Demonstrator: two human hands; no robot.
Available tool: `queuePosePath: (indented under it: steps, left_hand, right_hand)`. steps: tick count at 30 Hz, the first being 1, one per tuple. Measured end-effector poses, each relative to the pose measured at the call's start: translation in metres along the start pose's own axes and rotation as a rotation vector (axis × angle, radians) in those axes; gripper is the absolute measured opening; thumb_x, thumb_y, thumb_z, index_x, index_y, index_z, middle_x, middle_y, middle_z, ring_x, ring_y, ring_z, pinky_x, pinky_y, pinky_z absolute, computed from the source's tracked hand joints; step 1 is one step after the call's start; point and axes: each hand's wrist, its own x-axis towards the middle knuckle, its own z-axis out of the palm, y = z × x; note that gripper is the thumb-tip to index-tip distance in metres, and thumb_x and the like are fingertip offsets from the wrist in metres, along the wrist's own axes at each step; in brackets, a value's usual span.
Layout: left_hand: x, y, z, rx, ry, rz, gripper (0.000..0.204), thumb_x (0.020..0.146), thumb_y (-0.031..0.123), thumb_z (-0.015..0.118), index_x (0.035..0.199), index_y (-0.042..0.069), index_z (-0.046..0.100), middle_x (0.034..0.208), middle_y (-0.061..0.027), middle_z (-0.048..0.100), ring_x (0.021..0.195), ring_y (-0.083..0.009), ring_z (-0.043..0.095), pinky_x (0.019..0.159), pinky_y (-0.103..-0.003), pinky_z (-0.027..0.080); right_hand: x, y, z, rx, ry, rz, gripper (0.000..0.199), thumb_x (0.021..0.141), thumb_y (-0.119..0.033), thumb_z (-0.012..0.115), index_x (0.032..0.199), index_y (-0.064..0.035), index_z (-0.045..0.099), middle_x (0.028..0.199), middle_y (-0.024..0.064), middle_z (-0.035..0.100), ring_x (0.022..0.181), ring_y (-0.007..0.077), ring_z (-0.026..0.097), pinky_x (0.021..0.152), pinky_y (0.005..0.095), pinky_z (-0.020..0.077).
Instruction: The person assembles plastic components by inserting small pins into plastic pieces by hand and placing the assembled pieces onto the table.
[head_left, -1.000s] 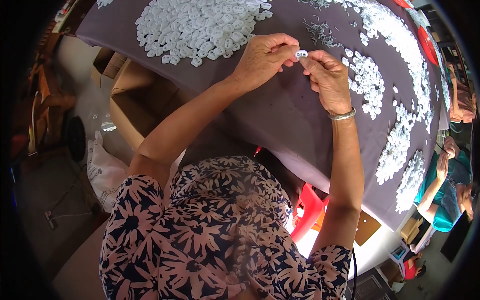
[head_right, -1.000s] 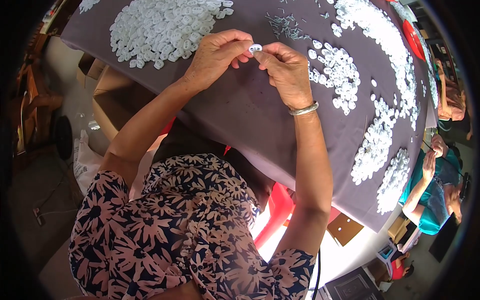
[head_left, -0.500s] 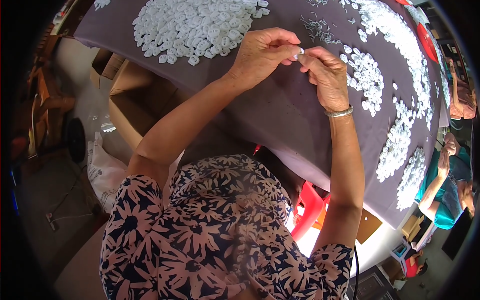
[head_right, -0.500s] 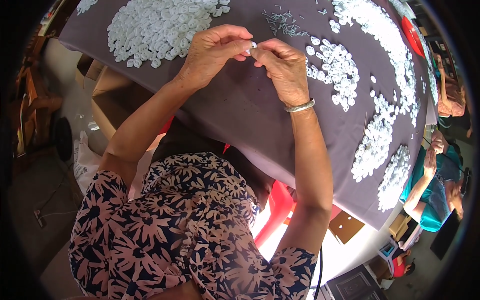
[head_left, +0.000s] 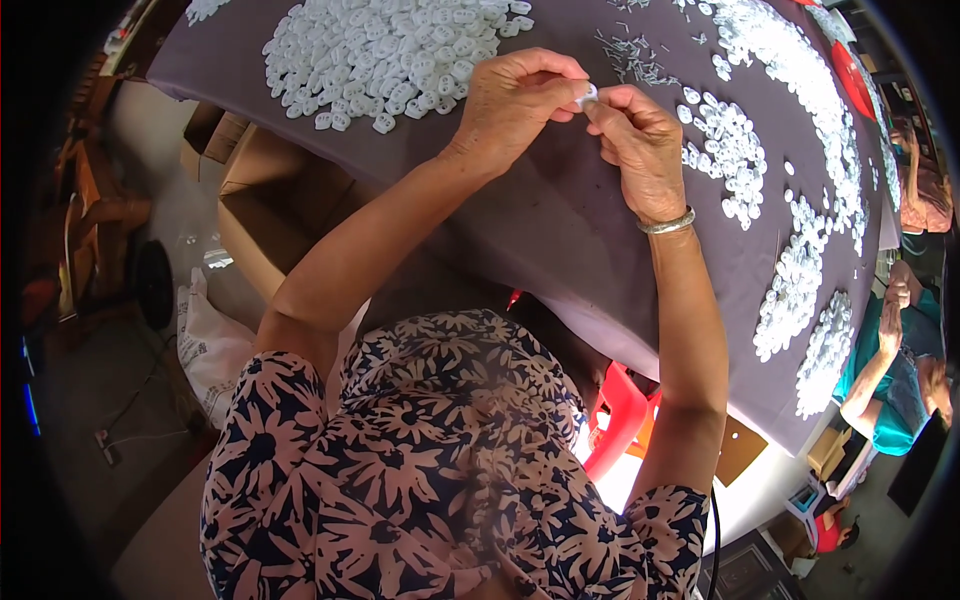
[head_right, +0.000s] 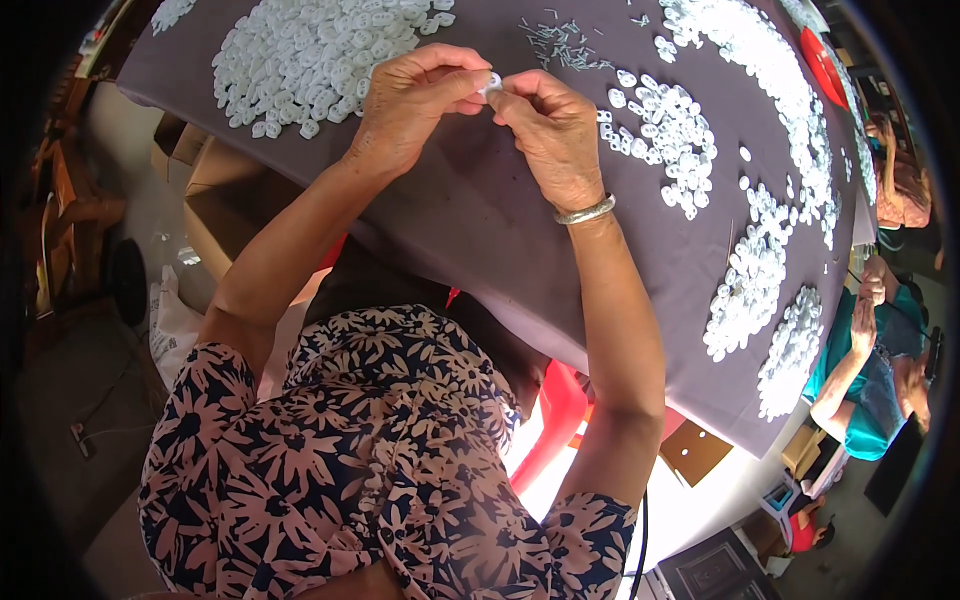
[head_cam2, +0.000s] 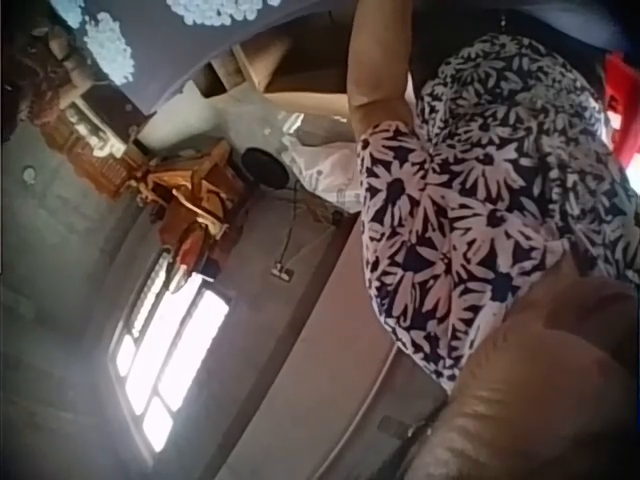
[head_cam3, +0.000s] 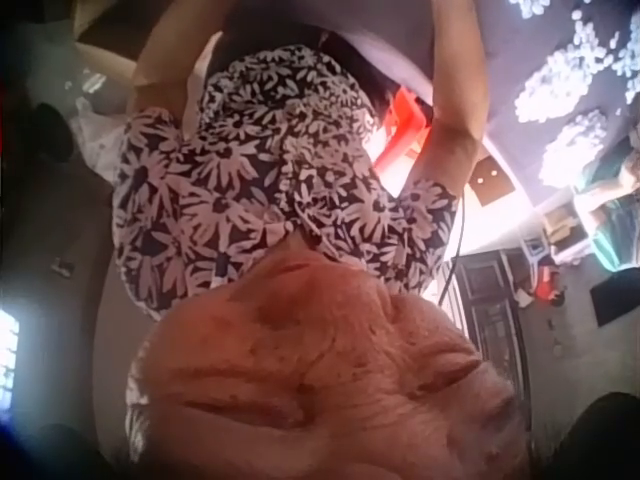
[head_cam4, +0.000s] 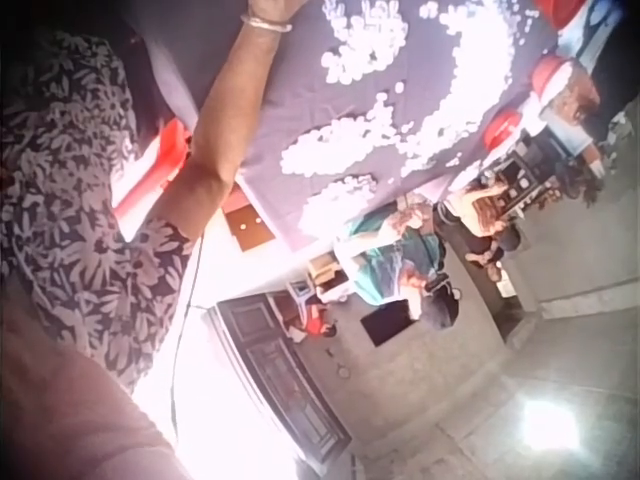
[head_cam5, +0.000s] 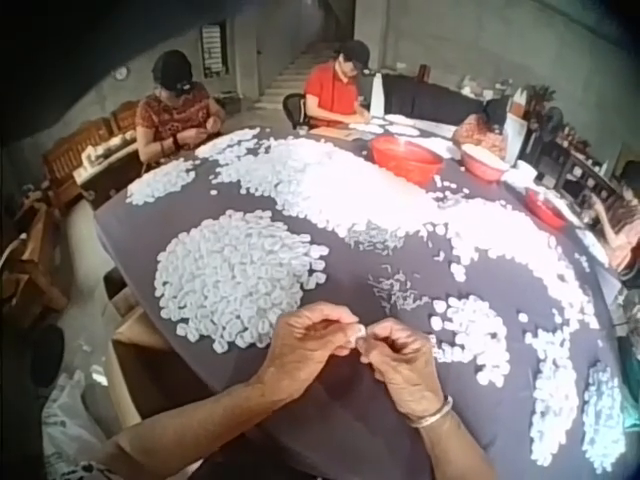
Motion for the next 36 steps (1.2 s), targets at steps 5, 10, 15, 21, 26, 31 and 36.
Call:
queuePosePath:
  steps: [5, 10, 15, 21, 26, 31, 36]
  left_hand:
    - [0.022, 0.016, -0.021, 0.423, 0.034, 0.152, 0.006, 0.082, 0.007, 0.066, 0.087, 0.004, 0.069, 0.080, -0.0028, 0.067, 0.070, -0.0087, 0.063, 0.063, -0.022, 0.050]
    - [0.057, 0.032, -0.064, 1.249, -0.193, 0.559, 0.037, 0.090, 0.005, 0.054, 0.126, 0.010, 0.044, 0.092, -0.0083, 0.066, 0.073, -0.0236, 0.062, 0.065, -0.029, 0.050]
    - [0.067, 0.031, -0.071, 1.184, 0.096, 0.621, 0.008, 0.083, 0.008, 0.065, 0.090, 0.008, 0.067, 0.082, -0.0041, 0.061, 0.069, -0.0155, 0.060, 0.062, -0.028, 0.048]
    - [0.027, 0.011, -0.026, 0.859, 0.048, 0.594, 0.005, 0.080, 0.006, 0.067, 0.085, 0.006, 0.068, 0.076, -0.0031, 0.063, 0.068, -0.0105, 0.060, 0.062, -0.024, 0.048]
    - [-0.005, 0.000, 0.005, 0.619, -0.177, 0.286, 0.006, 0.079, 0.004, 0.067, 0.085, 0.006, 0.067, 0.077, -0.0033, 0.058, 0.066, -0.0107, 0.056, 0.061, -0.024, 0.046]
    - [-0.009, -0.012, 0.009, 0.498, -0.214, 0.195, 0.008, 0.079, 0.000, 0.065, 0.086, 0.004, 0.067, 0.079, -0.0033, 0.059, 0.067, -0.0107, 0.056, 0.064, -0.024, 0.047]
    - [-0.014, -0.016, 0.007, 0.541, -0.200, 0.206, 0.012, 0.083, 0.000, 0.064, 0.093, 0.005, 0.065, 0.088, 0.0009, 0.059, 0.078, -0.0068, 0.057, 0.068, -0.020, 0.046]
  right_hand:
    - [0.002, -0.010, -0.019, -0.077, 0.131, -0.041, 0.015, 0.088, -0.012, 0.057, 0.083, -0.0022, 0.066, 0.066, -0.0015, 0.056, 0.051, 0.0000, 0.039, 0.044, 0.0158, 0.0253]
    - [0.016, -0.015, -0.062, -0.237, 0.560, -0.398, 0.022, 0.086, -0.017, 0.060, 0.072, -0.0011, 0.065, 0.057, -0.0020, 0.053, 0.053, 0.0041, 0.044, 0.048, 0.0190, 0.0334]
    - [0.022, -0.003, -0.104, -0.503, 0.580, -0.418, 0.019, 0.086, -0.016, 0.064, 0.085, 0.0022, 0.068, 0.067, 0.0008, 0.061, 0.063, 0.0060, 0.053, 0.058, 0.0208, 0.0417]
    - [0.024, 0.007, -0.118, -0.802, 0.415, -0.370, 0.011, 0.084, -0.010, 0.067, 0.093, -0.0038, 0.070, 0.076, 0.0025, 0.066, 0.066, 0.0062, 0.058, 0.062, 0.0221, 0.0469]
    - [0.023, 0.006, -0.111, -1.057, 0.297, -0.494, 0.010, 0.078, -0.011, 0.070, 0.087, -0.0055, 0.068, 0.073, 0.0029, 0.061, 0.066, 0.0165, 0.058, 0.062, 0.0279, 0.0468]
    - [0.021, 0.003, -0.102, -1.211, 0.284, -0.539, 0.012, 0.076, -0.017, 0.072, 0.084, -0.0080, 0.067, 0.070, 0.0044, 0.057, 0.065, 0.0226, 0.055, 0.062, 0.0340, 0.0460]
    - [0.020, 0.004, -0.088, -1.015, 0.229, -0.380, 0.011, 0.078, -0.010, 0.072, 0.086, -0.0047, 0.066, 0.074, 0.0015, 0.060, 0.067, 0.0133, 0.056, 0.061, 0.0277, 0.0450]
